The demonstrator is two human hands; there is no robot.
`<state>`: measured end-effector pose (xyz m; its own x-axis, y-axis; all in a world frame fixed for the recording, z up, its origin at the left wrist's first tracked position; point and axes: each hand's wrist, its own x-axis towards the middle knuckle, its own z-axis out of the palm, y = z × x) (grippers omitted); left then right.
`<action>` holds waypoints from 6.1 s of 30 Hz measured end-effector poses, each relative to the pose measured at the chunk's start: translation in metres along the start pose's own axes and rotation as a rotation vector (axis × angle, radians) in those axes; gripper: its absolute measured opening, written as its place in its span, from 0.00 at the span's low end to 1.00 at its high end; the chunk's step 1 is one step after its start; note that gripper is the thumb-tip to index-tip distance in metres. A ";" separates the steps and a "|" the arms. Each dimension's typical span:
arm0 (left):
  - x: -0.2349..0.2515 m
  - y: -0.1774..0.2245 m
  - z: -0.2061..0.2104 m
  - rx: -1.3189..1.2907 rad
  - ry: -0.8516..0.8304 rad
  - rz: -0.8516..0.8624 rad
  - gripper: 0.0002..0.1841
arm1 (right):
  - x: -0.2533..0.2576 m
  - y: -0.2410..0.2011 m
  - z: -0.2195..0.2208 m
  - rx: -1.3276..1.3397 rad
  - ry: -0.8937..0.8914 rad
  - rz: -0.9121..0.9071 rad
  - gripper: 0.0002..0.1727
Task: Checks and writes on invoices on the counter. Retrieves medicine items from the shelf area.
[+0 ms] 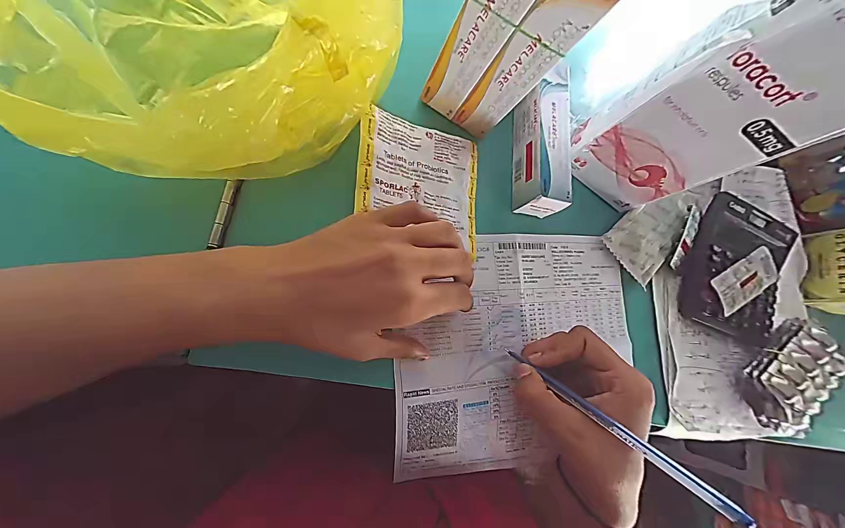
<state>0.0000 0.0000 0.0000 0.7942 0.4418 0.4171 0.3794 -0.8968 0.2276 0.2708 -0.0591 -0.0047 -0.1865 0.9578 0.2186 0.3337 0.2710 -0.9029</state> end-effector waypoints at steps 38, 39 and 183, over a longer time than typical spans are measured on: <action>-0.003 0.000 -0.002 -0.102 -0.124 -0.015 0.27 | 0.015 -0.004 0.012 -0.078 0.000 0.030 0.04; -0.003 0.000 -0.002 -0.101 -0.126 -0.018 0.26 | 0.015 -0.004 0.013 -0.093 0.013 0.039 0.04; -0.001 -0.012 -0.011 -0.133 -0.250 0.024 0.24 | 0.003 -0.010 -0.009 -0.011 0.239 -0.421 0.11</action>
<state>-0.0106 0.0100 0.0065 0.9010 0.3861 0.1979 0.3062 -0.8891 0.3402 0.2756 -0.0585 0.0087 -0.0901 0.7592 0.6446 0.2846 0.6398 -0.7139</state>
